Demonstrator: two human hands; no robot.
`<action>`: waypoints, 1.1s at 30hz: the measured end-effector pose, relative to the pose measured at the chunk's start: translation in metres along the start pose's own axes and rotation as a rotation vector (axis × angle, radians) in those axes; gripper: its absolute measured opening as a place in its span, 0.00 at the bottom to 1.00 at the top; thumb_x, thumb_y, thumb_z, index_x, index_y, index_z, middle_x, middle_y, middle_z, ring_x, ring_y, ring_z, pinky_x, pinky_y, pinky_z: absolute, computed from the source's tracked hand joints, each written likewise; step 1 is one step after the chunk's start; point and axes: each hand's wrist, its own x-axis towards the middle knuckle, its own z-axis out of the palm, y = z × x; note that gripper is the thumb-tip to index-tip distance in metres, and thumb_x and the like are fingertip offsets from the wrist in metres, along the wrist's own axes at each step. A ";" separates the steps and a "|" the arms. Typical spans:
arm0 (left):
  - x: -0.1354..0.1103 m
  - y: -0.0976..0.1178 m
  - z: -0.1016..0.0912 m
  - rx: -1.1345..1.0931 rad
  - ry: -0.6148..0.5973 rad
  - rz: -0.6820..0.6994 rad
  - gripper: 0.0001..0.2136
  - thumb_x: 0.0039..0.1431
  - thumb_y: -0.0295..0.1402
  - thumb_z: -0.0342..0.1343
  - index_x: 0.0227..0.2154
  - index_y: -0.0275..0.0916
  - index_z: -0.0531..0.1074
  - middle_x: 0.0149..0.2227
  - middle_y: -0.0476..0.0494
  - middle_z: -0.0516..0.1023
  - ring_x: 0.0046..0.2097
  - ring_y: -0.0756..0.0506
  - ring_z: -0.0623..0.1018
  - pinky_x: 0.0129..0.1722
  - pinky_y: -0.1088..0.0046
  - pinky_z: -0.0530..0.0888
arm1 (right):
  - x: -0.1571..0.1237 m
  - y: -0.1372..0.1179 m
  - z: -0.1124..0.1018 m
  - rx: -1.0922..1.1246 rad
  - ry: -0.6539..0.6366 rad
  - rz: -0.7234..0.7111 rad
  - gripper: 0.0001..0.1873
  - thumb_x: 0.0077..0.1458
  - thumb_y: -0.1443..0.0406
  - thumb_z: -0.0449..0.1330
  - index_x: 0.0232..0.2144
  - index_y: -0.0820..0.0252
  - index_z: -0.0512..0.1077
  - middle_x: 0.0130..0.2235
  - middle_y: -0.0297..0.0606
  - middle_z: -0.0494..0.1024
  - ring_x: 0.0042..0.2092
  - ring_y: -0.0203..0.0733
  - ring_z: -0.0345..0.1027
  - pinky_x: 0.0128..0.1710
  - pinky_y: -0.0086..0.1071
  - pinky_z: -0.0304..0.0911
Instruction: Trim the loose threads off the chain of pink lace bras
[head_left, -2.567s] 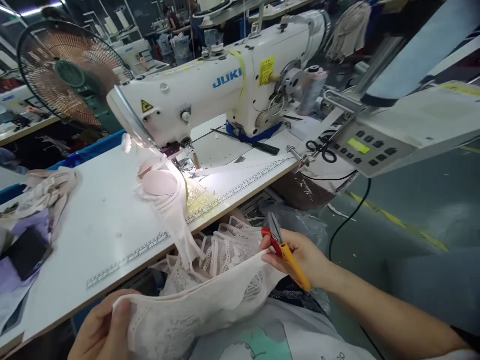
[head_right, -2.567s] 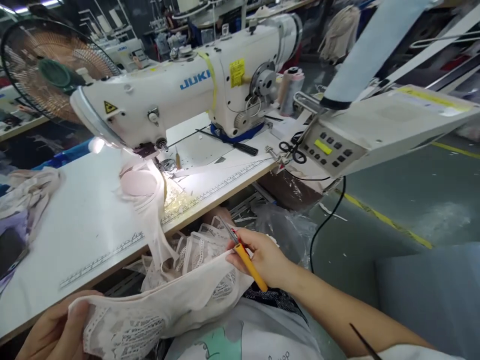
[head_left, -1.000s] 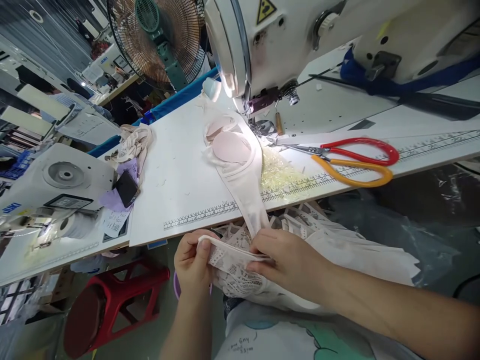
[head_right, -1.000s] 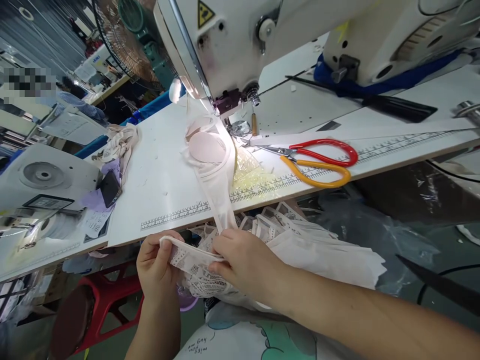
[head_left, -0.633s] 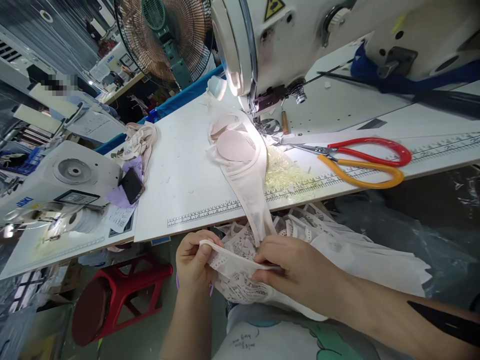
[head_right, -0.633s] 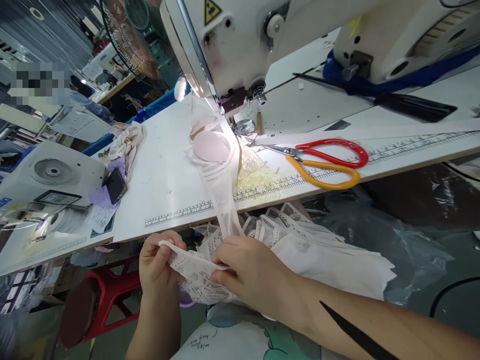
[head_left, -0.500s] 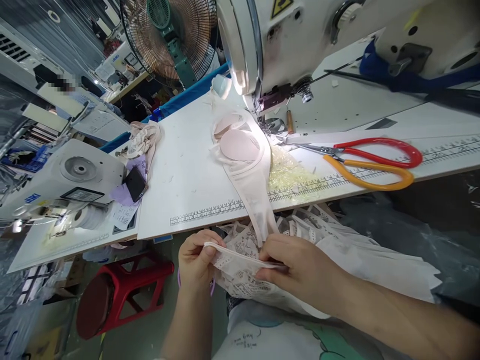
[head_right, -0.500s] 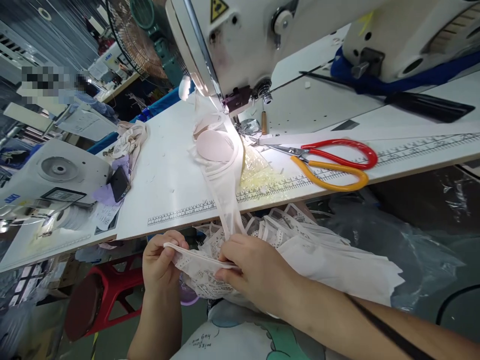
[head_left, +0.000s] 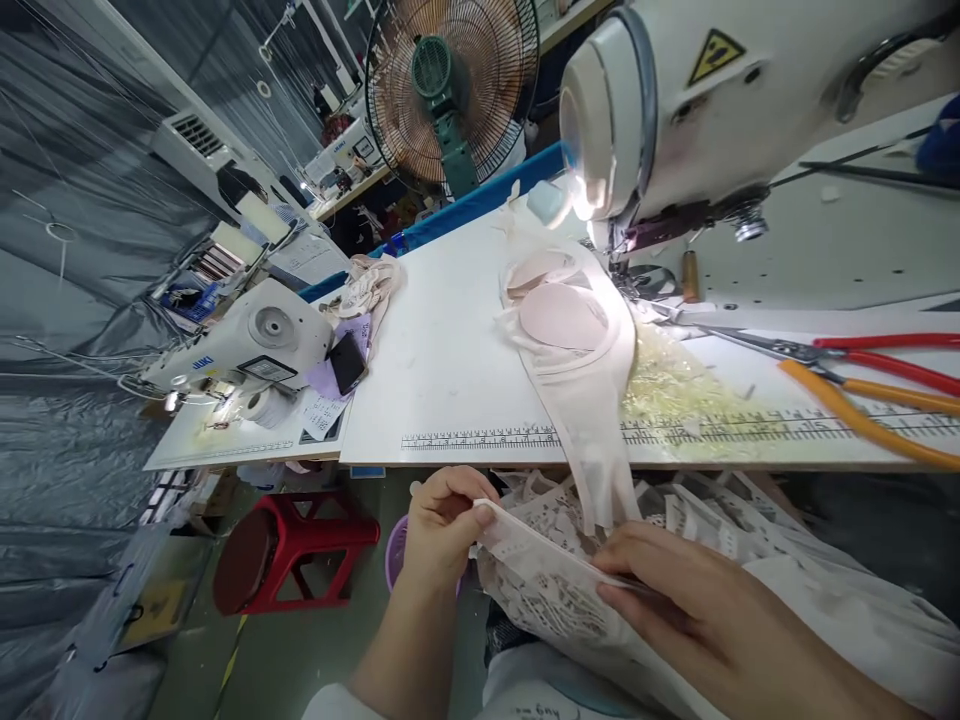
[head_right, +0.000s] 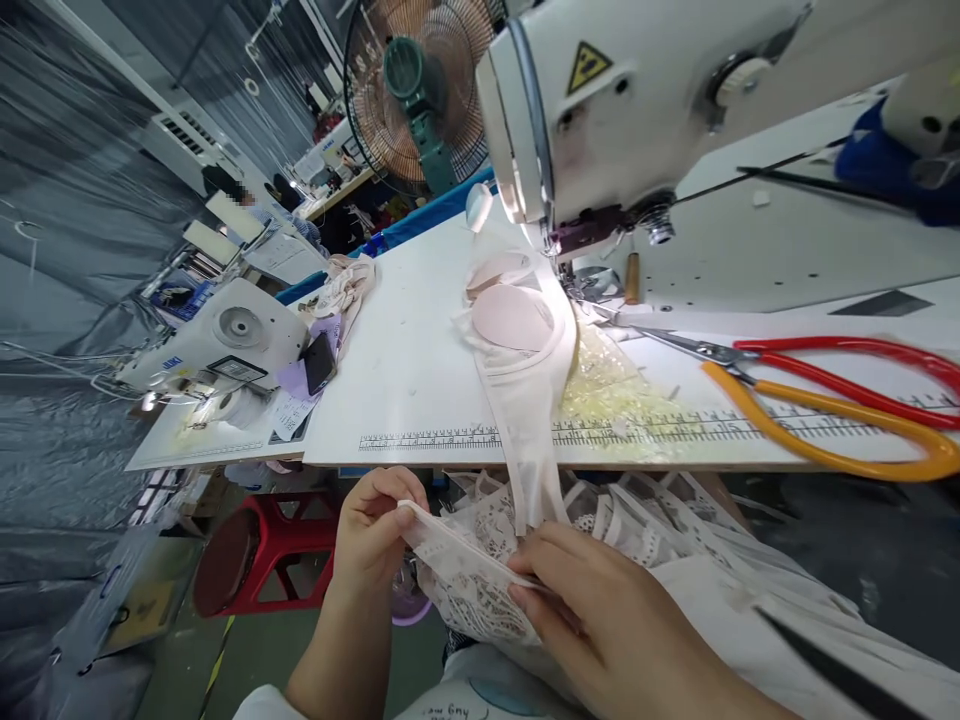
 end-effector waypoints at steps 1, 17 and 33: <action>0.000 0.000 -0.001 -0.018 -0.015 -0.007 0.06 0.44 0.30 0.66 0.22 0.38 0.73 0.23 0.47 0.74 0.26 0.50 0.71 0.24 0.77 0.66 | -0.001 -0.001 -0.001 0.001 -0.013 0.007 0.13 0.62 0.61 0.46 0.30 0.55 0.68 0.31 0.38 0.70 0.32 0.42 0.67 0.28 0.32 0.62; 0.014 -0.004 -0.008 -0.256 -0.321 -0.173 0.02 0.49 0.29 0.63 0.27 0.39 0.76 0.24 0.48 0.74 0.25 0.51 0.71 0.25 0.77 0.68 | 0.000 0.000 -0.008 0.100 0.160 -0.012 0.05 0.51 0.70 0.55 0.27 0.60 0.71 0.27 0.36 0.71 0.29 0.38 0.65 0.24 0.27 0.56; 0.014 0.011 -0.011 0.392 -0.227 0.233 0.09 0.53 0.26 0.59 0.38 0.41 0.74 0.35 0.43 0.74 0.38 0.45 0.75 0.37 0.67 0.74 | -0.008 -0.005 0.002 -0.061 0.378 -0.103 0.06 0.50 0.72 0.52 0.30 0.57 0.64 0.26 0.34 0.71 0.28 0.38 0.65 0.26 0.30 0.59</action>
